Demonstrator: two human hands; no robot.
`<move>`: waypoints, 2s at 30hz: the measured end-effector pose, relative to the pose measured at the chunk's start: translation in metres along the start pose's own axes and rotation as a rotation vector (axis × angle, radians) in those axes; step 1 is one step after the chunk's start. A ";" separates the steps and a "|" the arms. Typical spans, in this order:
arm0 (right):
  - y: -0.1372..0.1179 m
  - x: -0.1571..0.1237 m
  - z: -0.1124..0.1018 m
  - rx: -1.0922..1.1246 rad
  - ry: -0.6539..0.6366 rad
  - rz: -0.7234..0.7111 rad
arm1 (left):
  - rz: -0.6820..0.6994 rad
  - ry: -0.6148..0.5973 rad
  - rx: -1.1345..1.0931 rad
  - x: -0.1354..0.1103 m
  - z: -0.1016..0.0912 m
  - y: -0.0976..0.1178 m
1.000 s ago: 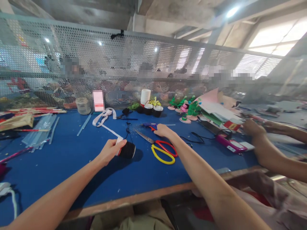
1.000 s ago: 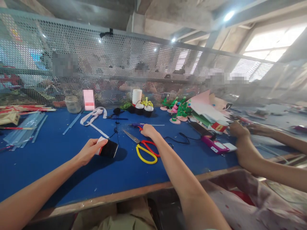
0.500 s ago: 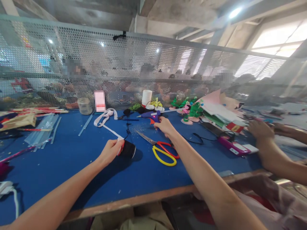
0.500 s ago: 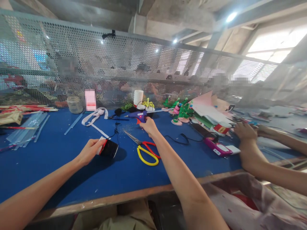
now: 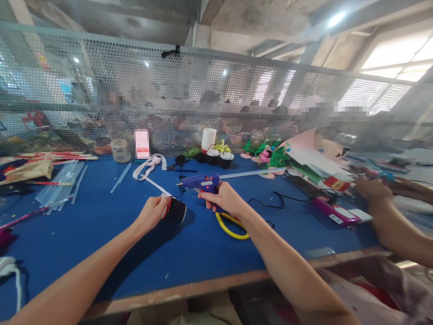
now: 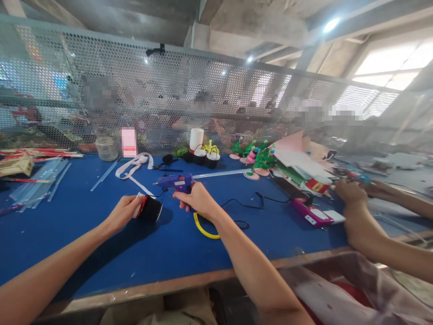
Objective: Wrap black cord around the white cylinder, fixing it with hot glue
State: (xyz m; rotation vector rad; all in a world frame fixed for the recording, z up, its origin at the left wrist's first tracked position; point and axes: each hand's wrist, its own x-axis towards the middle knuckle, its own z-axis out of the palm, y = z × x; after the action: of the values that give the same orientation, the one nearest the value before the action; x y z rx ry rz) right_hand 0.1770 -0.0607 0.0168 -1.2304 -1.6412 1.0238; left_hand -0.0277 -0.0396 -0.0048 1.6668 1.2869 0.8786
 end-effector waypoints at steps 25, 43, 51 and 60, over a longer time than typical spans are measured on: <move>-0.014 -0.026 0.020 -0.341 -0.007 -0.088 | -0.005 -0.010 -0.032 0.003 0.000 0.001; -0.007 -0.030 0.025 -0.653 0.020 -0.418 | -0.062 0.001 -0.092 0.004 0.002 0.003; -0.008 -0.033 0.026 -0.695 -0.024 -0.407 | -0.081 -0.003 -0.091 0.003 0.002 0.001; -0.016 -0.036 0.028 -0.708 -0.085 -0.369 | -0.075 0.022 -0.052 0.003 0.002 0.001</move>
State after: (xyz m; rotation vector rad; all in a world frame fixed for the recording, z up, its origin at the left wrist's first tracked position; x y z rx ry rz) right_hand 0.1529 -0.1023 0.0177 -1.2433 -2.2941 0.2607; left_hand -0.0247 -0.0368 -0.0047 1.5625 1.3221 0.8804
